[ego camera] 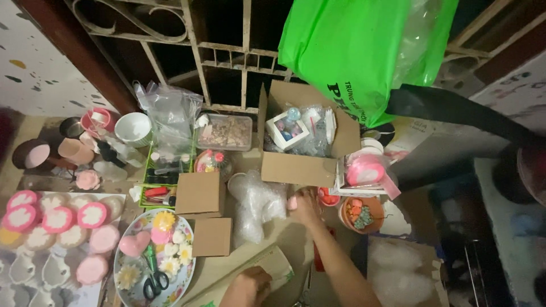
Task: The recorder is trimming and wrapping flower-shaped craft items, possibly soaps or wax candles, at a workstation.
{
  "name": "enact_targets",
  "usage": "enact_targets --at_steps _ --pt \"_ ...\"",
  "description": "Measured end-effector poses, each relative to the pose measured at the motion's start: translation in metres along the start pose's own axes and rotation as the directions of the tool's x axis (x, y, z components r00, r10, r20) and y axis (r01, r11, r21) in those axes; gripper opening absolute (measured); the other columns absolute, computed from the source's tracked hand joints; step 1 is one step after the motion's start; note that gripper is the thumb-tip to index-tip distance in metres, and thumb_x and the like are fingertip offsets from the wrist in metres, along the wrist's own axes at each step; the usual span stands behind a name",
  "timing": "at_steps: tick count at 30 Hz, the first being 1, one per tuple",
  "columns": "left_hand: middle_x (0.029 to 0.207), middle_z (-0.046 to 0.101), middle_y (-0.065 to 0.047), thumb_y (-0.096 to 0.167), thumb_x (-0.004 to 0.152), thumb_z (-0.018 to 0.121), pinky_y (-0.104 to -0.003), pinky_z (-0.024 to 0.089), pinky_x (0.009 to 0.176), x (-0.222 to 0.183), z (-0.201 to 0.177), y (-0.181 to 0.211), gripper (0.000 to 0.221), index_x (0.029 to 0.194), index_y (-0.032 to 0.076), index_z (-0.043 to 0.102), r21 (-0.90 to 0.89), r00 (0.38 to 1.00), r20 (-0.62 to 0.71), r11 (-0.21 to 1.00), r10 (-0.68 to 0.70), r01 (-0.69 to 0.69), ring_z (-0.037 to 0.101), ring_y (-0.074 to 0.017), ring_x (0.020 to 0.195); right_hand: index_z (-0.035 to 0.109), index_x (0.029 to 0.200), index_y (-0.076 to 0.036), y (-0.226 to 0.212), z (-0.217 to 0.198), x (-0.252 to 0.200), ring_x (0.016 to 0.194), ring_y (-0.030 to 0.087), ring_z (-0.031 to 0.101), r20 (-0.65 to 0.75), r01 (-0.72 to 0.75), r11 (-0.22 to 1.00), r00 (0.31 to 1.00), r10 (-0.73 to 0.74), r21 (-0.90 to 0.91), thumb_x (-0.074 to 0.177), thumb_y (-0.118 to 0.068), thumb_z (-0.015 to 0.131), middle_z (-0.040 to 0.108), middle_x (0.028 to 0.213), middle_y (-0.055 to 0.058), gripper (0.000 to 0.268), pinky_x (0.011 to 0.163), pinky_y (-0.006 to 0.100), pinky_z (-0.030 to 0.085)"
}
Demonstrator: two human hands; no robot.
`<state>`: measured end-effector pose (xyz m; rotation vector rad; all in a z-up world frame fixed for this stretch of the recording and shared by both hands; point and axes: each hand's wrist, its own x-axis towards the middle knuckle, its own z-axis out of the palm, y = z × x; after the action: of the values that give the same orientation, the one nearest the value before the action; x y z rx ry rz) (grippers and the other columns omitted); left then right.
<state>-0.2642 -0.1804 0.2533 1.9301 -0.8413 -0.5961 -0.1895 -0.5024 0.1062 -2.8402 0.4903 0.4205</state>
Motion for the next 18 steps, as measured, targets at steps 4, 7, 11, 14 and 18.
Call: enact_targets --at_steps 4,7,11,14,18 --pt "0.097 0.072 -0.019 0.002 0.074 0.074 -0.043 0.056 0.082 -0.001 0.015 -0.014 0.020 0.094 0.002 0.076 0.035 0.999 -0.019 0.999 -0.027 0.028 0.071 -0.0369 0.094 0.066 0.124 -0.006 0.034 0.052 -0.011 0.125 0.035 0.060 -0.301 0.106 0.951 0.954 -0.015 0.291 0.066 -0.025 0.092 0.062 0.132 0.018 0.066 0.108 0.045 0.053" --pt "0.091 0.071 -0.017 0.001 0.078 0.072 -0.043 0.056 0.081 0.001 0.035 -0.049 0.013 0.091 0.004 0.074 0.015 0.995 0.038 0.996 -0.089 0.088 0.071 -0.0346 0.090 0.068 0.123 -0.009 -0.002 -0.019 -0.070 0.108 0.023 0.069 -0.334 0.051 0.817 0.926 0.177 0.574 0.063 -0.021 0.094 0.071 0.120 0.011 0.067 0.093 0.035 0.059" --pt "0.084 0.073 -0.015 -0.001 0.076 0.071 -0.042 0.056 0.080 -0.003 0.044 -0.053 0.010 0.084 0.005 0.074 -0.057 0.981 0.194 0.998 0.025 -0.014 0.072 -0.0325 0.087 0.058 0.135 -0.004 -0.054 -0.090 -0.171 0.112 0.021 0.067 0.060 -0.045 -0.175 0.995 0.084 0.984 0.069 0.003 0.083 0.065 0.127 0.011 0.071 0.092 0.031 0.058" --pt "0.086 0.073 -0.014 -0.002 0.077 0.070 -0.040 0.057 0.080 -0.006 0.026 -0.033 0.012 0.085 0.005 0.074 -0.062 0.955 0.295 0.998 -0.002 0.021 0.073 -0.0308 0.087 0.053 0.137 -0.002 -0.091 -0.132 -0.228 0.110 0.022 0.067 0.106 -0.138 -0.559 0.990 -0.089 0.818 0.069 0.001 0.081 0.067 0.129 0.014 0.074 0.085 0.032 0.056" --pt "0.089 0.075 -0.014 -0.003 0.075 0.067 -0.039 0.057 0.081 -0.003 0.008 -0.018 0.016 0.087 0.005 0.075 -0.056 0.963 0.267 0.998 -0.012 0.028 0.075 -0.0309 0.086 0.048 0.142 0.001 -0.113 -0.165 -0.279 0.111 0.023 0.066 -0.189 0.146 -0.276 0.972 -0.137 0.950 0.067 0.009 0.083 0.064 0.124 0.013 0.083 0.092 0.035 0.057"
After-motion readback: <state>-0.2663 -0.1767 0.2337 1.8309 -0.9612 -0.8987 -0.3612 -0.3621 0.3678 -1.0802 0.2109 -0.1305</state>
